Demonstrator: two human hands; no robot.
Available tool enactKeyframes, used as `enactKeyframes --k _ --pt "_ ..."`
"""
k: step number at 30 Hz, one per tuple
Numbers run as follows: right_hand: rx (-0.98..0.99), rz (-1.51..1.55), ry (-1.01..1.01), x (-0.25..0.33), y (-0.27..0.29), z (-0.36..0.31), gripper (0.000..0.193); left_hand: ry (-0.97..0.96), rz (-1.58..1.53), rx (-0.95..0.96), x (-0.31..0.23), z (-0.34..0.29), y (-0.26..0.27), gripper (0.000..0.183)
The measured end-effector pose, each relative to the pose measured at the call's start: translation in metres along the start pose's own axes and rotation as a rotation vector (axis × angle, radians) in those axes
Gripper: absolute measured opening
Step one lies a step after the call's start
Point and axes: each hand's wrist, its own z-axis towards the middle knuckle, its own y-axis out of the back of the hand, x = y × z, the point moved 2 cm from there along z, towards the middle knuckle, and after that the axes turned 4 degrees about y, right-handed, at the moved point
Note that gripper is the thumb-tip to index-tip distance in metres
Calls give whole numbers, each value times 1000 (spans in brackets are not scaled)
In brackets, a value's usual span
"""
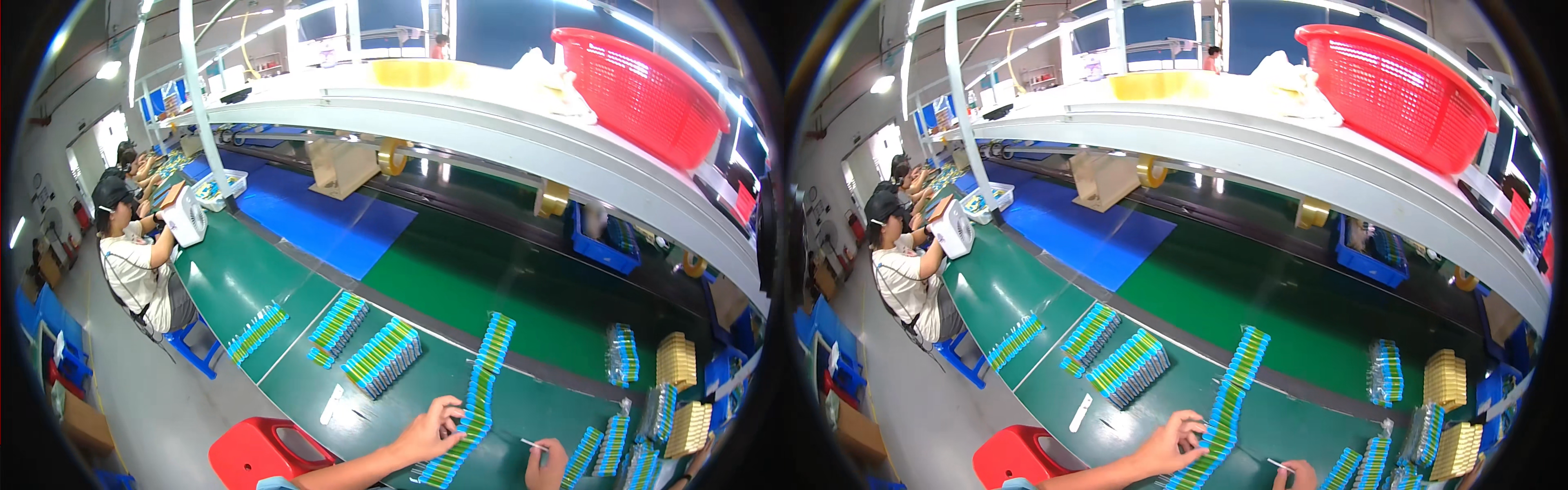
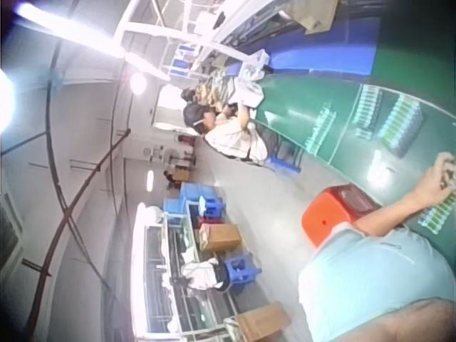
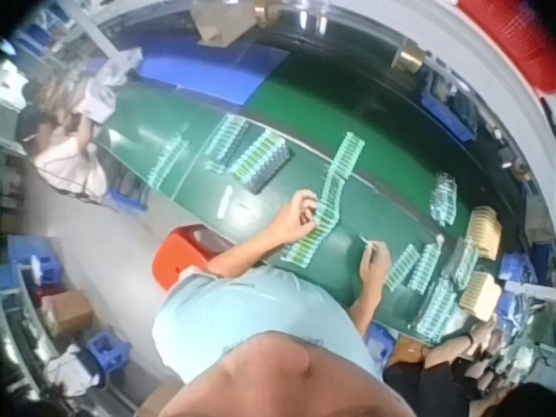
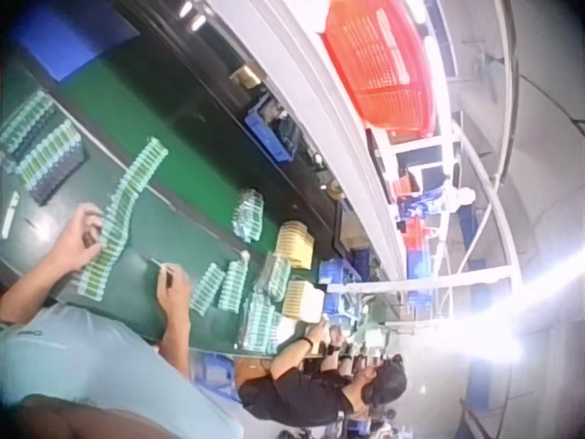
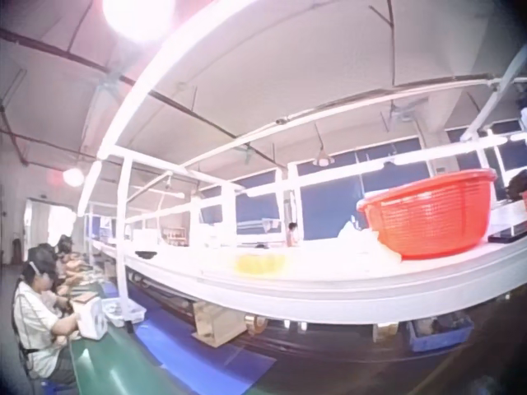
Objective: The person checks and assembles small blue and green plastic components by hand on a factory assembly line.
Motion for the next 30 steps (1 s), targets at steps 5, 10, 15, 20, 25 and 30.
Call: enactKeyframes --k 5,10,15,20,25,30 --pt "59 -68 305 27 -5 -16 9 -55 -108 239 -32 -13 -1 79" --pt "-24 27 426 40 -29 -9 6 -10 -127 349 -44 -14 1 64" --pt "19 45 384 47 -19 13 10 21 -182 251 -48 -18 14 60" --pt "21 25 357 36 -9 8 17 27 -197 278 -43 -6 11 62" --pt "73 73 414 46 -14 7 20 46 -197 357 -46 -8 4 66" --pt "26 249 440 48 -18 3 21 104 -144 379 -44 -5 4 75"
